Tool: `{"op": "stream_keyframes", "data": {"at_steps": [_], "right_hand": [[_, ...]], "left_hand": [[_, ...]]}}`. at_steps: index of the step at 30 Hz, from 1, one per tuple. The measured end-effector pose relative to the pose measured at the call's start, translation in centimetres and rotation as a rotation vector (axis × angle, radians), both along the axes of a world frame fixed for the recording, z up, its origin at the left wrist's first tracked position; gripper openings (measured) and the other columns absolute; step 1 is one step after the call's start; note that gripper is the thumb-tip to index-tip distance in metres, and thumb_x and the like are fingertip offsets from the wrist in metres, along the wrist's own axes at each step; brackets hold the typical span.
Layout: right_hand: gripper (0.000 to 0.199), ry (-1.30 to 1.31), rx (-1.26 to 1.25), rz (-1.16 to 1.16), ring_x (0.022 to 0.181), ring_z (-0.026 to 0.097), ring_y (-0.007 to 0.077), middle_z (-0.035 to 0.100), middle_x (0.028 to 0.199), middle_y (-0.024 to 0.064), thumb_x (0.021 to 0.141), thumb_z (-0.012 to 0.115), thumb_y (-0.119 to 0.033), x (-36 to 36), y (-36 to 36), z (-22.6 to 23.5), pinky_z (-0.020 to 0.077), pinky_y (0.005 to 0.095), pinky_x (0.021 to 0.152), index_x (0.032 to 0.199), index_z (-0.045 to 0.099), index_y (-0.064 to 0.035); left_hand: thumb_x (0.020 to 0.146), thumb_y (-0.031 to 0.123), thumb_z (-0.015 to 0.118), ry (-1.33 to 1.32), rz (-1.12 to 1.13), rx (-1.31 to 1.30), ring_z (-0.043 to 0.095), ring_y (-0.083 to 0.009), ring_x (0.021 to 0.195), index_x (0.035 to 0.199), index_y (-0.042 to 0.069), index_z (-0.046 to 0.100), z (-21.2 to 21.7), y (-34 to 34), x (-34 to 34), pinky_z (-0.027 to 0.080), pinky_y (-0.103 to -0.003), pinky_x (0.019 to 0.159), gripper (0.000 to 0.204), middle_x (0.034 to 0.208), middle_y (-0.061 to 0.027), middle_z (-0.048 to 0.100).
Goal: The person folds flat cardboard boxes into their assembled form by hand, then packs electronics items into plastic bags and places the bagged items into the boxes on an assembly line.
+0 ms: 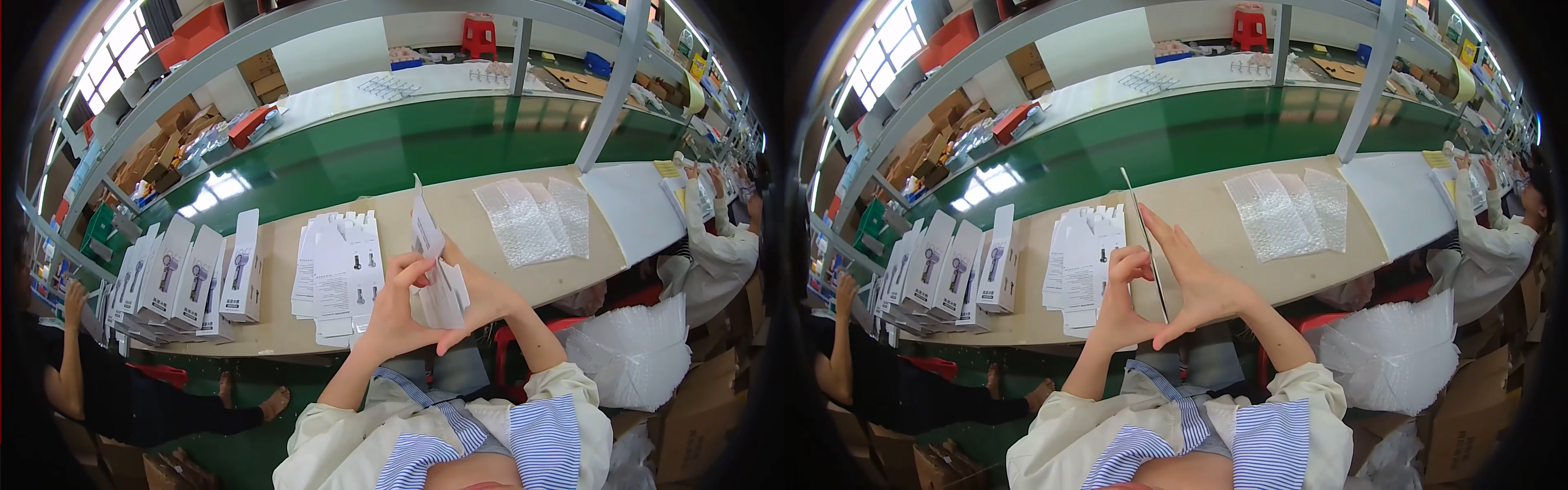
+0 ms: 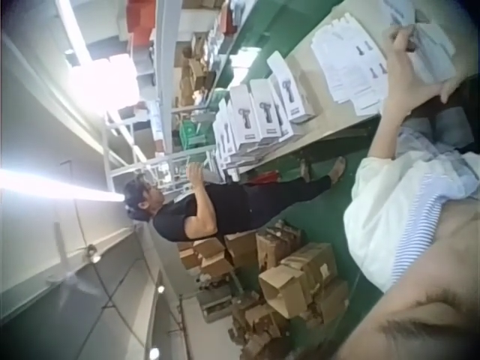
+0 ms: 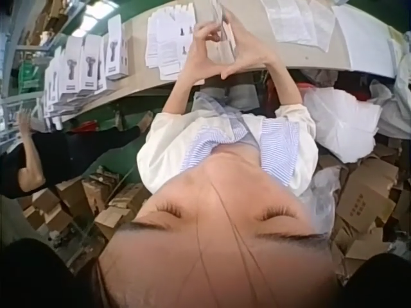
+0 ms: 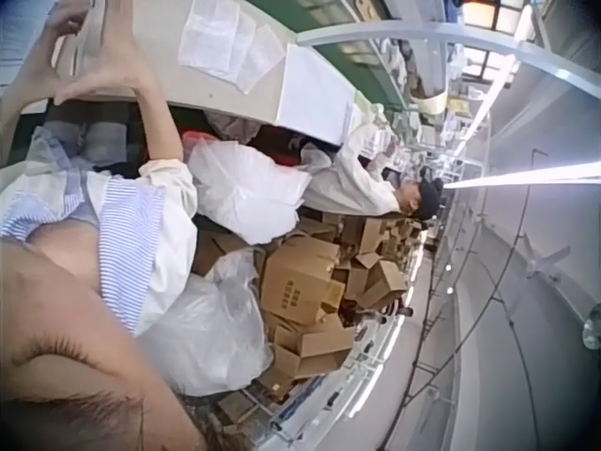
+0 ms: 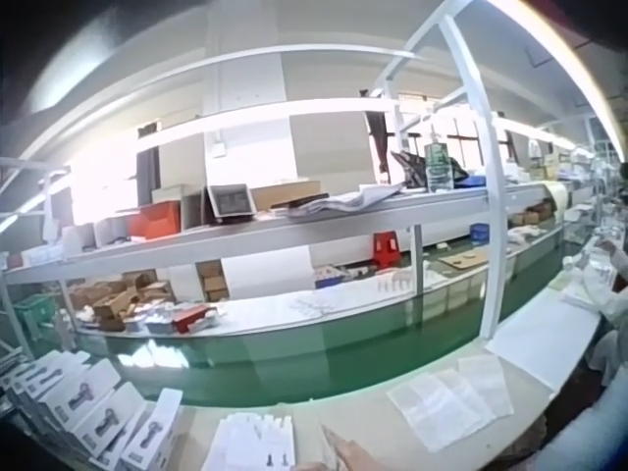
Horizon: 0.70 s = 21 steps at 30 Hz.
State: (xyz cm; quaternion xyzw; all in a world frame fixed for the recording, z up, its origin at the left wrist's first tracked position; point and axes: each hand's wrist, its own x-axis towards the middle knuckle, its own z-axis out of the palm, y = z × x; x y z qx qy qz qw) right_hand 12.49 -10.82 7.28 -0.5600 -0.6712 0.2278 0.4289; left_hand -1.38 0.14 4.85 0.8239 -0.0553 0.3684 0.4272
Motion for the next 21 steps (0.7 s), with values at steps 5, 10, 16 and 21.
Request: {"op": "stream_keyframes", "data": {"at_steps": [5, 10, 16, 21], "right_hand": [[0.145, 0.214, 0.026, 0.105, 0.138, 0.013, 0.0372, 0.008, 0.147, 0.0231, 0.044, 0.086, -0.048, 1.7, 0.9, -2.4, 0.0117, 0.0482, 0.111, 0.143, -0.009, -0.0022], [0.145, 0.238, 0.242, 0.045, 0.137, 0.014, 0.0373, 0.012, 0.146, 0.0236, 0.042, 0.085, -0.050, 0.9, 1.4, -2.4, 0.0056, 0.0527, 0.110, 0.143, -0.007, -0.0013], [0.138, 0.035, 0.296, 0.013, 0.135, 0.017, 0.0386, 0.017, 0.143, 0.0242, 0.040, 0.084, -0.050, 1.5, 0.9, -1.9, 0.0001, 0.0552, 0.110, 0.139, 0.003, 0.0017], [0.139, -0.177, 0.304, 0.031, 0.135, 0.018, 0.0391, 0.017, 0.143, 0.0240, 0.037, 0.084, -0.053, 1.2, 0.6, -0.6, 0.0005, 0.0571, 0.109, 0.138, 0.006, 0.0025]], "left_hand": [[0.051, 0.018, 0.088, -0.032, -0.092, -0.101, 0.053, -0.0240, 0.085, 0.127, 0.008, 0.032, -0.7, -0.1, 0.5, 0.047, -0.036, 0.076, 0.095, 0.113, -0.0140, 0.044], [0.051, 0.021, 0.088, -0.049, -0.096, -0.062, 0.052, -0.0258, 0.089, 0.128, 0.011, 0.032, -0.3, 0.0, 0.0, 0.046, -0.036, 0.077, 0.095, 0.112, -0.0139, 0.044], [0.051, 0.031, 0.087, -0.045, -0.044, 0.329, 0.048, -0.0283, 0.094, 0.117, 0.015, 0.047, 3.3, 1.3, -0.8, 0.042, -0.039, 0.084, 0.079, 0.113, -0.0119, 0.044], [0.050, 0.040, 0.085, 0.001, -0.110, 0.425, 0.044, -0.0298, 0.098, 0.109, 0.016, 0.052, 5.9, 2.3, -1.0, 0.036, -0.044, 0.089, 0.072, 0.112, -0.0105, 0.044]]}}
